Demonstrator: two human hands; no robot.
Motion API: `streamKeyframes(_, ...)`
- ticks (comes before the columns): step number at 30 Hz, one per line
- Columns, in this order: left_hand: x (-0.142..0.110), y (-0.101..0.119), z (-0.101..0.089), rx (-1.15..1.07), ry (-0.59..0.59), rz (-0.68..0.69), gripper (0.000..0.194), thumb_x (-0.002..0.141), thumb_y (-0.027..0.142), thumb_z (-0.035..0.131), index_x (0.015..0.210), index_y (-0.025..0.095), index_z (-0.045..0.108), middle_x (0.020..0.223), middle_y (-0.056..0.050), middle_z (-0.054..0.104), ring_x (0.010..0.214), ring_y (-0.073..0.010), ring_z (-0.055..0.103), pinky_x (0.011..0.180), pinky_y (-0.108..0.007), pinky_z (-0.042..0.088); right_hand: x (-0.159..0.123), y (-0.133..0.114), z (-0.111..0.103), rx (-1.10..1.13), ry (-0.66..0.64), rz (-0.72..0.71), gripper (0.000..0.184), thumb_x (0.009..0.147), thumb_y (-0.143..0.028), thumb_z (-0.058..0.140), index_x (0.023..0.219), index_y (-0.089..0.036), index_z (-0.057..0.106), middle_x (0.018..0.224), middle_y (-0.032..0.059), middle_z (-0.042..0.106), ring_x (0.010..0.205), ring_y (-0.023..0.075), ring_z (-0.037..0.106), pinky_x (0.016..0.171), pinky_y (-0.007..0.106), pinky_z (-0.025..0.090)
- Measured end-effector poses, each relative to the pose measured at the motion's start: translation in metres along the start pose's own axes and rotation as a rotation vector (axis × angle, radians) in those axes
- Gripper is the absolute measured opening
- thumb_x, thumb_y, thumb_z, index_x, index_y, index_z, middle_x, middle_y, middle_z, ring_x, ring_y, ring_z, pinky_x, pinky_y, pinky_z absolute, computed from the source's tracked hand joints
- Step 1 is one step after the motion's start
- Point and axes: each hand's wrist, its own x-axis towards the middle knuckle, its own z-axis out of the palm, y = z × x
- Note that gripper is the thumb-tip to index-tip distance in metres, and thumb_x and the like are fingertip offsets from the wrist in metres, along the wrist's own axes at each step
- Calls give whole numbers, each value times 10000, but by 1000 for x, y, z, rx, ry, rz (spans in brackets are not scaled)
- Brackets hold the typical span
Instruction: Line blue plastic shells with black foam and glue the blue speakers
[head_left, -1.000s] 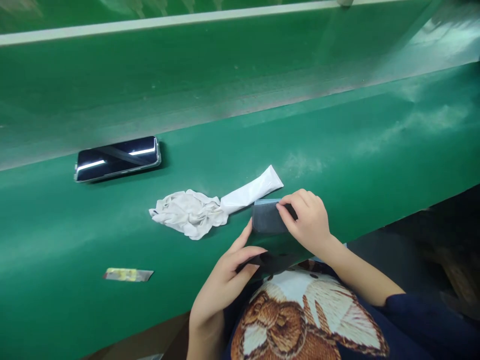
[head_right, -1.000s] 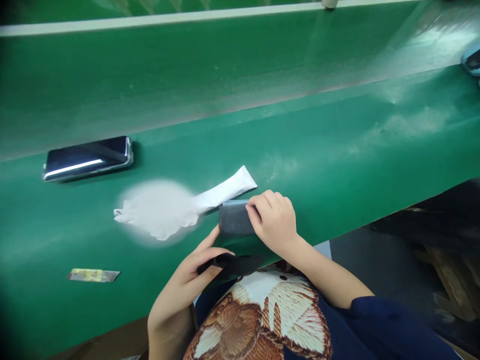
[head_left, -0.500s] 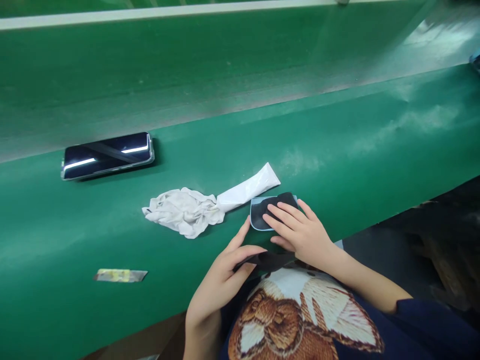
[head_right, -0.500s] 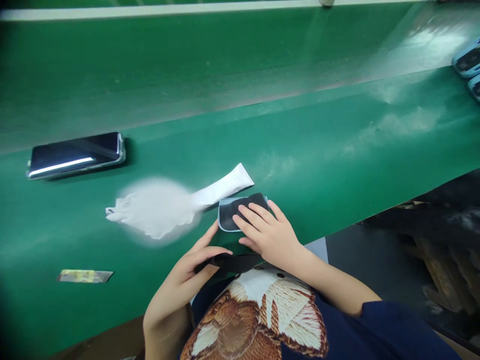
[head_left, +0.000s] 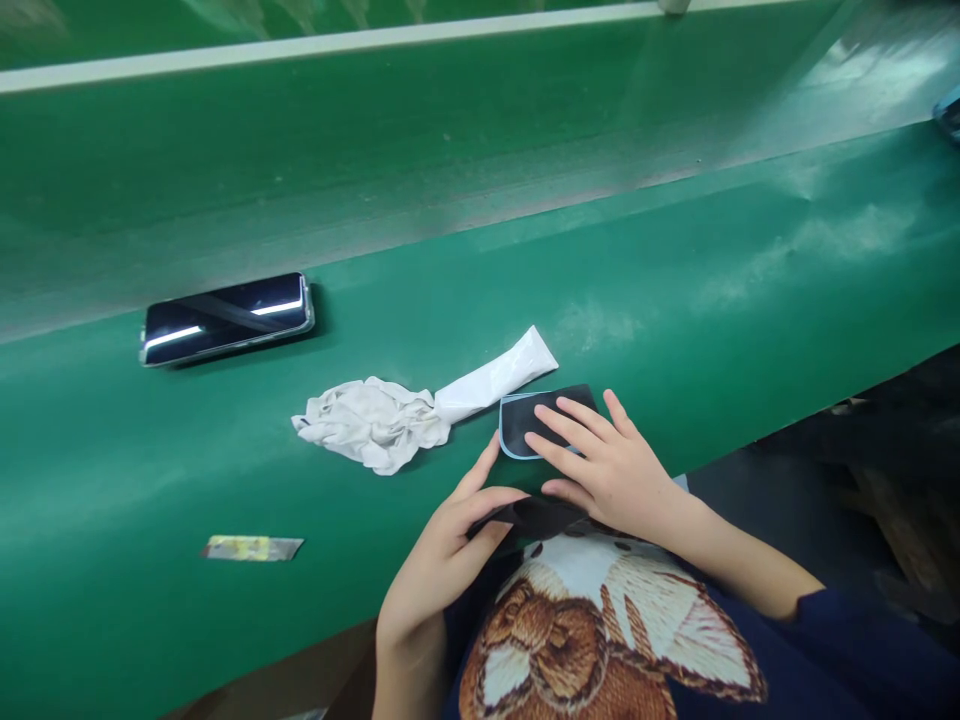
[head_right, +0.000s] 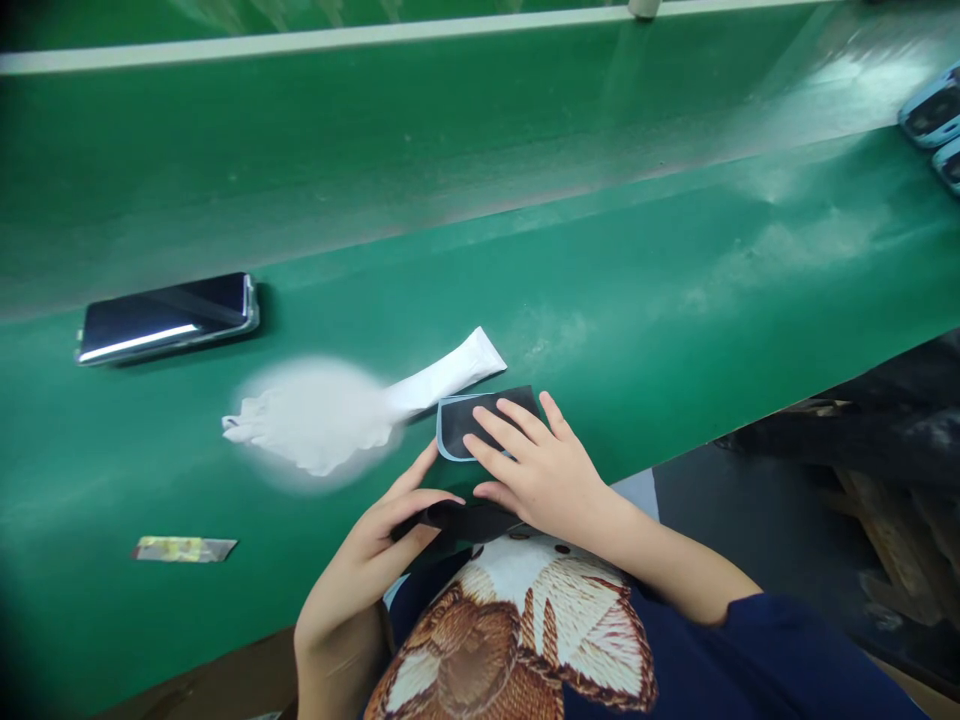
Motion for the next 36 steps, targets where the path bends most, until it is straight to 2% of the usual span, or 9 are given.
streamKeyframes(4,1,-2,0,2,-5,4,279,957,258,541,1070,274,796,1587,-56,454,1536,-278,280,1119,-386,467,-1,4,3,4,-35,-39,430,1040,-428,490,1359,-172,623,1456,94,588,1331,318,549,1096,544,473)
streamKeyframes(9,0,-4,-2,27,-13,45,272,970,250,545,1092,265,788,1632,-57,357,1508,-275,345,1118,-370,465,5,0,5,-34,-5,-56,427,1025,-399,534,1341,-132,638,1444,114,597,1299,303,573,1055,451,514)
streamKeyframes(16,-1,-7,-3,34,-21,105,298,974,162,540,1147,274,754,1649,-51,318,1523,-240,300,1131,-310,441,5,-8,4,-41,12,12,402,1037,-406,501,1331,-165,633,1447,115,594,1270,317,586,1075,557,475)
streamKeyframes(21,-1,-9,-3,32,-26,113,285,993,183,535,1141,295,751,1640,-25,349,1539,-217,247,1150,-281,413,7,-10,6,11,79,-19,414,1050,-413,463,1364,-191,617,1481,120,561,1342,298,536,1099,482,480)
streamKeyframes(27,-1,-7,-3,33,-20,77,285,995,189,538,1145,294,757,1647,-19,335,1541,-226,236,1168,-281,393,15,-11,13,-23,12,19,472,1004,-460,547,1364,-163,616,1462,163,567,1318,345,550,1064,492,514)
streamKeyframes(36,-1,-7,-4,18,-4,92,296,983,179,557,1165,297,758,1628,-30,374,1535,-237,251,1166,-296,407,15,-18,17,-52,7,65,529,978,-504,569,1379,-161,598,1477,171,550,1318,349,538,1049,477,508)
